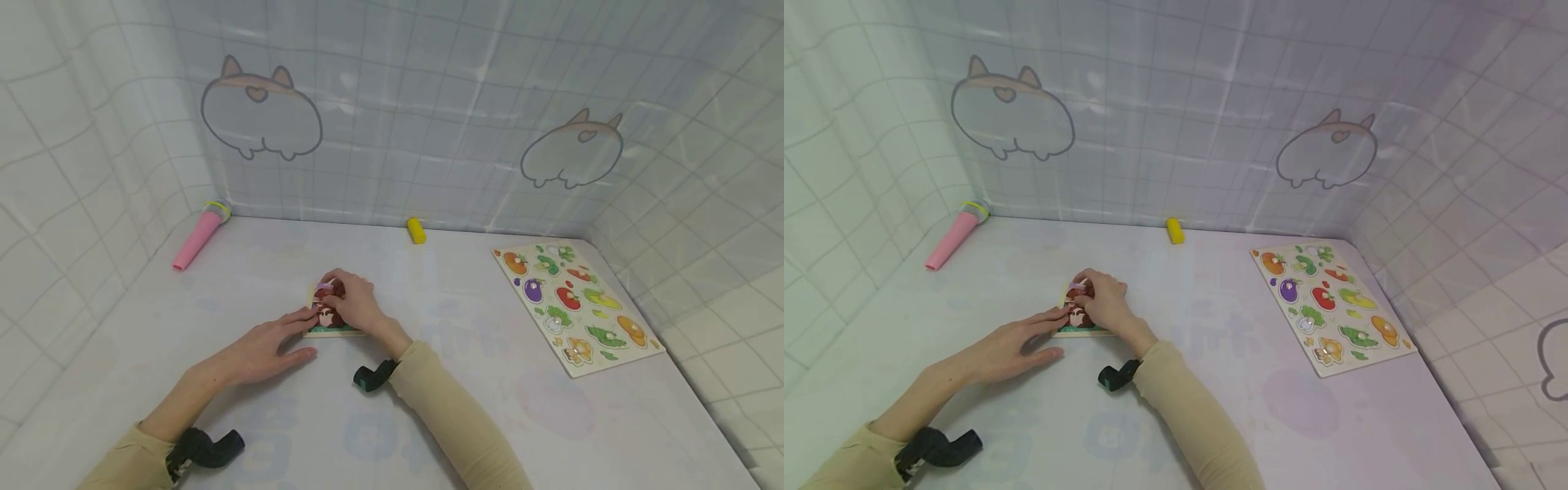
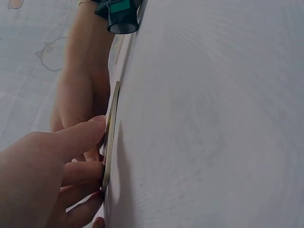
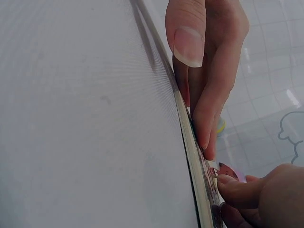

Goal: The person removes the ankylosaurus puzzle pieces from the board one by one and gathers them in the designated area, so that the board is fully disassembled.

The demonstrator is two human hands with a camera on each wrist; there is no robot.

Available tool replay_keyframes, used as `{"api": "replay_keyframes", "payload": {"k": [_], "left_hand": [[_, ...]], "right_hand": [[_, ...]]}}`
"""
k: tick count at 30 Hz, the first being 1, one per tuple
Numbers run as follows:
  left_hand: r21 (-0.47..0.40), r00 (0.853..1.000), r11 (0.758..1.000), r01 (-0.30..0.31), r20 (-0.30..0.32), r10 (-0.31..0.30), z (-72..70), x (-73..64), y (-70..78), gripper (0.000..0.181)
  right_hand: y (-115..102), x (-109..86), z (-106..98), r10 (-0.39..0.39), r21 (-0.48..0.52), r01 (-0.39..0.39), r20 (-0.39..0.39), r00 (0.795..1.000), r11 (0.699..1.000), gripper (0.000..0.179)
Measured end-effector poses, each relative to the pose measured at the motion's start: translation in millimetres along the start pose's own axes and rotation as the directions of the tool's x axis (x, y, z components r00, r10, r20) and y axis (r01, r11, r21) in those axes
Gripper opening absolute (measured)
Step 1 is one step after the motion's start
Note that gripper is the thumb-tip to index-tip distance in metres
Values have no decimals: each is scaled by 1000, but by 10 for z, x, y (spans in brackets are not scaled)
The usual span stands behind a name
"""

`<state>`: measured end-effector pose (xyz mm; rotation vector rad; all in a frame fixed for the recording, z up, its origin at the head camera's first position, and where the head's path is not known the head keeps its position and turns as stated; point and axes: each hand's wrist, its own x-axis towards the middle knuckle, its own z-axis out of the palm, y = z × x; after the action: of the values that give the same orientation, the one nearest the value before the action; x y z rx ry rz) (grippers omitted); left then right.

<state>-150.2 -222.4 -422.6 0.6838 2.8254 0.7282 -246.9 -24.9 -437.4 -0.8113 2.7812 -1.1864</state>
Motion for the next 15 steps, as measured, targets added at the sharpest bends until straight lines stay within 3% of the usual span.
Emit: {"api": "replay_keyframes", "payload": {"k": [7, 15], "left_hand": [[7, 1000, 1000, 15, 6, -15, -3, -20, 21, 74], [24, 1000, 1000, 6, 9, -6, 17, -37, 60, 68]], "right_hand": [[35, -23, -64, 48, 156, -40, -46, 998, 987, 20], [192, -179, -520, 77, 212, -62, -63, 995, 975, 27]]}}
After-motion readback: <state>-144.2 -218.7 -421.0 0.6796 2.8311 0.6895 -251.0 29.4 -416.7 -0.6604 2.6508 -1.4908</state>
